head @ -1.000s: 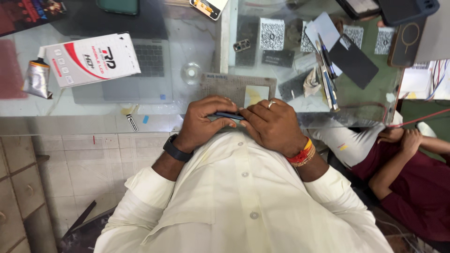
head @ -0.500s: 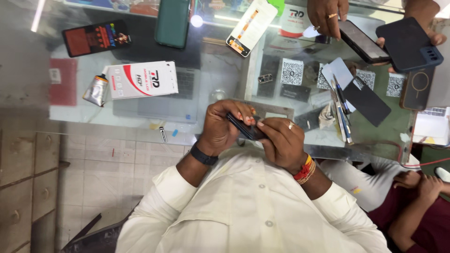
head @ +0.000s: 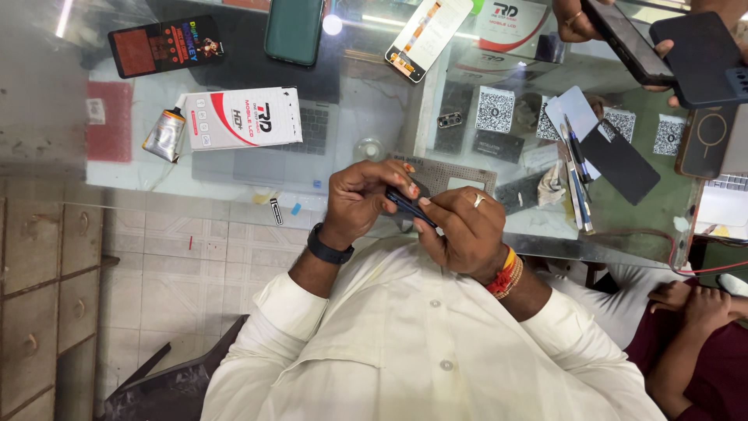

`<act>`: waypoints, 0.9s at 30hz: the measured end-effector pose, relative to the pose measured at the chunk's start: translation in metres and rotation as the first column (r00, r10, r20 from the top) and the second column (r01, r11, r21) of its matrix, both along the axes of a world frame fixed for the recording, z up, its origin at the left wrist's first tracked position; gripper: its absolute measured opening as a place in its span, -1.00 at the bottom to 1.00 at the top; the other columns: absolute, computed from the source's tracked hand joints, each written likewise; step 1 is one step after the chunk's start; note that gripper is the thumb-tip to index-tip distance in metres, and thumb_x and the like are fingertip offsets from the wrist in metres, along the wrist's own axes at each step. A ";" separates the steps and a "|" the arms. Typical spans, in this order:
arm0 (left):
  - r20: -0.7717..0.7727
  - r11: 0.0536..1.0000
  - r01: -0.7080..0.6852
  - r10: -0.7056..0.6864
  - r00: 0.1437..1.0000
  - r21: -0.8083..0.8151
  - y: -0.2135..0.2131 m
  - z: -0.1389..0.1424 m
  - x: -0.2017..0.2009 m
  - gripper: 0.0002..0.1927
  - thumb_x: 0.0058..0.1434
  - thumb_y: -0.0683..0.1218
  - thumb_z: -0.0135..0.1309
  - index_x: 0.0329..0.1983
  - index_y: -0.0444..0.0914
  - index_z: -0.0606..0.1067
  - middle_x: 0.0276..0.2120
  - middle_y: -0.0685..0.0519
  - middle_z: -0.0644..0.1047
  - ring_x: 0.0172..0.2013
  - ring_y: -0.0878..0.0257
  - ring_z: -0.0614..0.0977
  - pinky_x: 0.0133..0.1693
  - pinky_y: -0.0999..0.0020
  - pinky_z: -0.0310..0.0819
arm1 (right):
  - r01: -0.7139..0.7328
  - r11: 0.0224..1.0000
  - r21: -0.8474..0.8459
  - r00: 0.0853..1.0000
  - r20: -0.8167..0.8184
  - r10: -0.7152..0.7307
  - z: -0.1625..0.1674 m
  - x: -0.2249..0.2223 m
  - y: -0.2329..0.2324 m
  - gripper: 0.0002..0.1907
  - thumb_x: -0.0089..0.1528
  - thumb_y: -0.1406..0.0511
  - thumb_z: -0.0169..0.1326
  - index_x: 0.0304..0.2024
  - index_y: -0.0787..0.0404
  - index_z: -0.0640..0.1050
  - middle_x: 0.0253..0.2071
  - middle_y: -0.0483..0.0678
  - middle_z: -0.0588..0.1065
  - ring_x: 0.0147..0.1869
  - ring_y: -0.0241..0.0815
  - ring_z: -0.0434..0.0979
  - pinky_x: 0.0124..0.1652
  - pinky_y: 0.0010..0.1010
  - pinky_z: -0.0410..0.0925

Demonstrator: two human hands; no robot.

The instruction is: The person disassembles a smartphone, removes the back cover and internal components, then reassembles the device using a screwdriver. The person handles the phone, back cover, and internal parts while working at a glass counter.

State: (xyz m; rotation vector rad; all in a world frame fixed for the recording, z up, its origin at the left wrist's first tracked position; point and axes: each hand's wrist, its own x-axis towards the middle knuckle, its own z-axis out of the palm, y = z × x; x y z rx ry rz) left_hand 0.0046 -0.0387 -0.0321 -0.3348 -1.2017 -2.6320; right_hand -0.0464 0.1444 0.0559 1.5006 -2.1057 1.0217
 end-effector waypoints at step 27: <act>-0.037 0.990 -0.007 0.002 0.999 -0.141 -0.001 0.003 -0.001 -0.69 0.18 -0.08 0.36 -0.11 -0.31 0.55 -0.11 0.03 0.54 0.03 0.22 0.56 0.10 0.32 0.53 | 0.050 0.998 0.031 0.998 -0.044 -0.049 0.009 -0.003 -0.015 -0.81 0.18 0.39 0.24 -0.20 0.41 0.59 -0.35 0.04 0.55 -0.35 -0.10 0.57 -0.35 -0.30 0.40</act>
